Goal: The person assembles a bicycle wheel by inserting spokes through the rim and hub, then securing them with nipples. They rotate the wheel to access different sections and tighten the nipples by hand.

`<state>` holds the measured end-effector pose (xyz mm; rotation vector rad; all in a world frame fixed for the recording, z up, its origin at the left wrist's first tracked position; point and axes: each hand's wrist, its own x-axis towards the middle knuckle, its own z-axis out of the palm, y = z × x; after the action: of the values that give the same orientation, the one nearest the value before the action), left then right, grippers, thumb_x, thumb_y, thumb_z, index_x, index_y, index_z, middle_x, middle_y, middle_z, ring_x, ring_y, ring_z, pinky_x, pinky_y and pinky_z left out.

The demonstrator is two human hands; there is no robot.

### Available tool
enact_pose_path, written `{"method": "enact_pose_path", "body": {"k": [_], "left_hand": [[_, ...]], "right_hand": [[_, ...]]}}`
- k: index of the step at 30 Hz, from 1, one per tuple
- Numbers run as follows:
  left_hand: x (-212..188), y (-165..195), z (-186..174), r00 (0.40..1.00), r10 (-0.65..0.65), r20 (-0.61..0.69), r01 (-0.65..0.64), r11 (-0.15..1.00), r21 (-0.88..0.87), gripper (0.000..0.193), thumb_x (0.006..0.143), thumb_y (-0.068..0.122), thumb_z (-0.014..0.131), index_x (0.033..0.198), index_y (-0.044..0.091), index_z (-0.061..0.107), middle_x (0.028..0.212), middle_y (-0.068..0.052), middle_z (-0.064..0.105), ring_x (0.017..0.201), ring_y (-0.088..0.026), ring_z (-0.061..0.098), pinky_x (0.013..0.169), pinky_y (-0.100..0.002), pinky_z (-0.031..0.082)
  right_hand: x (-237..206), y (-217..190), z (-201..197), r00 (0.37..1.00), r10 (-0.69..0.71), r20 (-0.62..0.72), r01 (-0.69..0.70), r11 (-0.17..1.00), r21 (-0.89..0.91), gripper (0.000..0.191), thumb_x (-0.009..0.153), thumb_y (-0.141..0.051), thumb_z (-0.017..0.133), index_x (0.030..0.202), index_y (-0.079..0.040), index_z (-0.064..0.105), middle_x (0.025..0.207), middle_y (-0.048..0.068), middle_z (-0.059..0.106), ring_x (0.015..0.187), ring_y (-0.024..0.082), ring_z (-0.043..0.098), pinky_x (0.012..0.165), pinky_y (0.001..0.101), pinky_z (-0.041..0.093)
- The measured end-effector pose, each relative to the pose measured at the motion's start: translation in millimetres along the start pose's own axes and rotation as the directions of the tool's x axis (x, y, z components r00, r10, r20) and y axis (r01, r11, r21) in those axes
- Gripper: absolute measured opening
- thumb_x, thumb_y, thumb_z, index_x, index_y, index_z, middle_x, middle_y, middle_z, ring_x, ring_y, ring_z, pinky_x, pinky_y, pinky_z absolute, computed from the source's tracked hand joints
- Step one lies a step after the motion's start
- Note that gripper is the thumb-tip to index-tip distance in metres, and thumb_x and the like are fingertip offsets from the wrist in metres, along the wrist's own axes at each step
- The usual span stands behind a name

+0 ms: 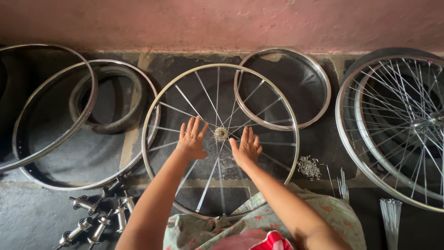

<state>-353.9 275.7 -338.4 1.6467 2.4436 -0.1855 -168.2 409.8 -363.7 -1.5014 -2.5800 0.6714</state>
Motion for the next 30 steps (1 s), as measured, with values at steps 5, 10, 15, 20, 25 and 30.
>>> {"method": "enact_pose_path", "body": {"k": [5, 10, 15, 20, 25, 30], "left_hand": [[-34.2, 60.1, 20.2, 0.937, -0.323, -0.135, 0.255, 0.895, -0.366, 0.140, 0.062, 0.071, 0.083, 0.162, 0.007, 0.008, 0.168, -0.022, 0.002, 0.155, -0.040, -0.001, 0.122, -0.058, 0.002], [-44.2, 77.2, 12.2, 0.936, -0.347, 0.059, 0.338, 0.838, -0.428, 0.151, 0.053, 0.079, 0.083, 0.161, 0.009, 0.005, 0.169, -0.019, 0.000, 0.157, -0.036, -0.002, 0.125, -0.055, 0.002], [-38.4, 63.5, 12.4, 0.955, -0.297, -0.002, 0.273, 0.883, -0.382, 0.155, 0.047, 0.079, 0.085, 0.161, 0.010, 0.006, 0.168, -0.019, 0.001, 0.157, -0.036, -0.001, 0.124, -0.056, 0.002], [-27.1, 55.6, 28.7, 0.966, -0.259, -0.011, 0.235, 0.891, -0.388, 0.159, 0.042, 0.079, 0.086, 0.162, 0.011, 0.005, 0.169, -0.018, 0.001, 0.157, -0.037, -0.001, 0.123, -0.059, 0.001], [-20.1, 45.7, 32.3, 0.975, -0.222, -0.005, 0.204, 0.905, -0.374, 0.158, 0.044, 0.079, 0.086, 0.162, 0.012, 0.005, 0.169, -0.019, 0.000, 0.157, -0.037, -0.002, 0.123, -0.059, 0.001], [-17.6, 46.1, 10.9, 0.980, -0.188, 0.062, 0.198, 0.934, -0.297, 0.158, 0.044, 0.076, 0.088, 0.163, 0.016, 0.003, 0.171, -0.016, -0.003, 0.157, -0.034, -0.004, 0.125, -0.055, 0.000]], "right_hand": [[24.5, -2.4, -28.0, 0.866, -0.413, -0.281, 0.350, 0.903, -0.247, 0.073, 0.095, -0.052, 0.060, 0.155, -0.016, 0.037, 0.161, 0.013, 0.038, 0.144, 0.038, 0.037, 0.113, 0.0593, 0.028], [61.8, -10.2, -32.5, 0.736, -0.668, -0.110, 0.646, 0.742, -0.182, 0.080, 0.093, -0.054, 0.060, 0.158, -0.015, 0.035, 0.164, 0.015, 0.031, 0.149, 0.039, 0.026, 0.119, 0.0564, 0.022], [66.5, -5.3, -16.8, 0.767, -0.638, -0.071, 0.619, 0.764, -0.182, 0.080, 0.095, -0.055, 0.058, 0.160, -0.016, 0.032, 0.166, 0.014, 0.027, 0.154, 0.037, 0.018, 0.123, 0.0567, 0.016], [69.3, 2.2, -7.7, 0.797, -0.599, -0.083, 0.572, 0.791, -0.218, 0.081, 0.096, -0.056, 0.056, 0.161, -0.013, 0.030, 0.166, 0.013, 0.028, 0.155, 0.038, 0.019, 0.123, 0.0557, 0.017], [67.7, -0.2, -2.8, 0.830, -0.551, -0.086, 0.524, 0.823, -0.218, 0.080, 0.098, -0.057, 0.054, 0.160, -0.014, 0.031, 0.166, 0.013, 0.027, 0.155, 0.037, 0.020, 0.123, 0.0552, 0.018], [66.4, -0.4, -7.8, 0.857, -0.502, -0.116, 0.475, 0.858, -0.195, 0.081, 0.098, -0.058, 0.052, 0.161, -0.014, 0.029, 0.167, 0.014, 0.026, 0.152, 0.038, 0.022, 0.123, 0.0551, 0.018]]}}
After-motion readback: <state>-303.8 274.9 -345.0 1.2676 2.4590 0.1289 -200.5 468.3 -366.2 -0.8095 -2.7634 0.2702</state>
